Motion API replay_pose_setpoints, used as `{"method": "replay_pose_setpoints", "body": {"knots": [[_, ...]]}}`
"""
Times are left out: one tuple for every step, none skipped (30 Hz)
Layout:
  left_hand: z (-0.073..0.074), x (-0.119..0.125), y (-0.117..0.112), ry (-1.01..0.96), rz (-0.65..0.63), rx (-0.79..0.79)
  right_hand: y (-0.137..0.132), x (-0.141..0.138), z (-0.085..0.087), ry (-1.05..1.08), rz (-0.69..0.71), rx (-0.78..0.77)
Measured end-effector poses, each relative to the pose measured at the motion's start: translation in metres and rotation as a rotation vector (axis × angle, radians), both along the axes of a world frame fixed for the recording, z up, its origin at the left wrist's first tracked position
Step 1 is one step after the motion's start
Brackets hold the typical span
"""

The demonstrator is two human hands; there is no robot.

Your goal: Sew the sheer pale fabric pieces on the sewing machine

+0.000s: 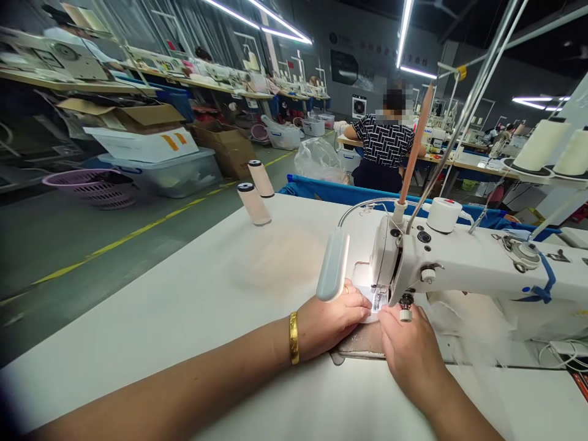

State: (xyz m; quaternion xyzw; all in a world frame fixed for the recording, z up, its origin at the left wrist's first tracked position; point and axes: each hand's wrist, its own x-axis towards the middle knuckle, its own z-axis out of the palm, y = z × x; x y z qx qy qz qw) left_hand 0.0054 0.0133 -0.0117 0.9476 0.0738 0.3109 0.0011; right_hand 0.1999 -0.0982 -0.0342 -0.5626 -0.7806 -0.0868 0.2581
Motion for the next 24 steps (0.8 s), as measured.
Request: {"method": "replay_pose_setpoints", "body": {"knots": [[0.0,0.0,0.0,0.012,0.015,-0.008,0.0,0.0,-0.001,-0.006,-0.009,-0.005],[0.0,0.0,0.0,0.024,0.031,-0.017,0.0,0.001,-0.002,-0.012,-0.017,-0.011],[-0.001,0.0,0.001,0.037,0.043,-0.025,0.0,0.001,-0.003,-0.017,-0.022,-0.018],[-0.002,0.0,0.001,0.05,0.052,-0.034,0.0,0.001,-0.004,-0.023,-0.027,-0.022],[-0.003,-0.001,0.002,0.062,0.057,-0.045,0.001,0.002,-0.006,-0.029,-0.032,-0.022],[-0.005,-0.001,0.003,0.074,0.059,-0.058,0.001,0.003,-0.007,-0.033,-0.035,-0.02],[-0.007,-0.002,0.004,0.087,0.057,-0.073,0.001,0.004,-0.008,-0.036,-0.037,-0.018],[-0.008,-0.003,0.005,0.098,0.057,-0.091,0.001,0.005,-0.009,-0.039,-0.037,-0.017],[-0.009,-0.003,0.006,0.108,0.06,-0.112,0.002,0.007,-0.01,-0.04,-0.036,-0.019],[-0.01,-0.003,0.008,0.117,0.069,-0.137,0.002,0.008,-0.011,-0.04,-0.036,-0.021],[-0.01,-0.003,0.01,0.124,0.089,-0.165,0.002,0.01,-0.012,-0.04,-0.041,-0.022],[-0.009,-0.003,0.011,0.132,0.119,-0.193,0.002,0.011,-0.011,-0.042,-0.049,-0.018],[-0.008,-0.002,0.012,0.142,0.159,-0.214,0.002,0.011,-0.01,-0.044,-0.058,-0.007],[-0.006,-0.001,0.013,0.156,0.2,-0.226,0.001,0.011,-0.008,-0.041,-0.064,0.01],[-0.003,-0.001,0.013,0.175,0.234,-0.228,0.0,0.009,-0.005,-0.033,-0.058,0.03],[0.0,-0.001,0.012,0.2,0.256,-0.221,-0.001,0.006,-0.002,-0.016,-0.029,0.048],[0.003,-0.001,0.01,0.226,0.268,-0.209,-0.003,0.002,0.002,0.007,0.025,0.057],[0.006,-0.002,0.008,0.251,0.271,-0.196,-0.004,-0.002,0.005,0.029,0.099,0.052],[0.008,-0.003,0.006,0.268,0.272,-0.183,-0.005,-0.005,0.008,0.042,0.176,0.03],[0.011,-0.004,0.003,0.275,0.275,-0.172,-0.006,-0.008,0.01,0.039,0.241,-0.002],[0.013,-0.006,0.001,0.273,0.283,-0.162,-0.006,-0.008,0.012,0.018,0.27,-0.035],[0.014,-0.007,-0.002,0.266,0.29,-0.153,-0.005,-0.006,0.012,-0.014,0.238,-0.051],[0.015,-0.009,-0.004,0.258,0.292,-0.147,-0.004,-0.001,0.012,-0.057,0.154,-0.042],[0.015,-0.01,-0.005,0.253,0.284,-0.144,-0.003,0.006,0.012,-0.101,0.046,-0.013]]}}
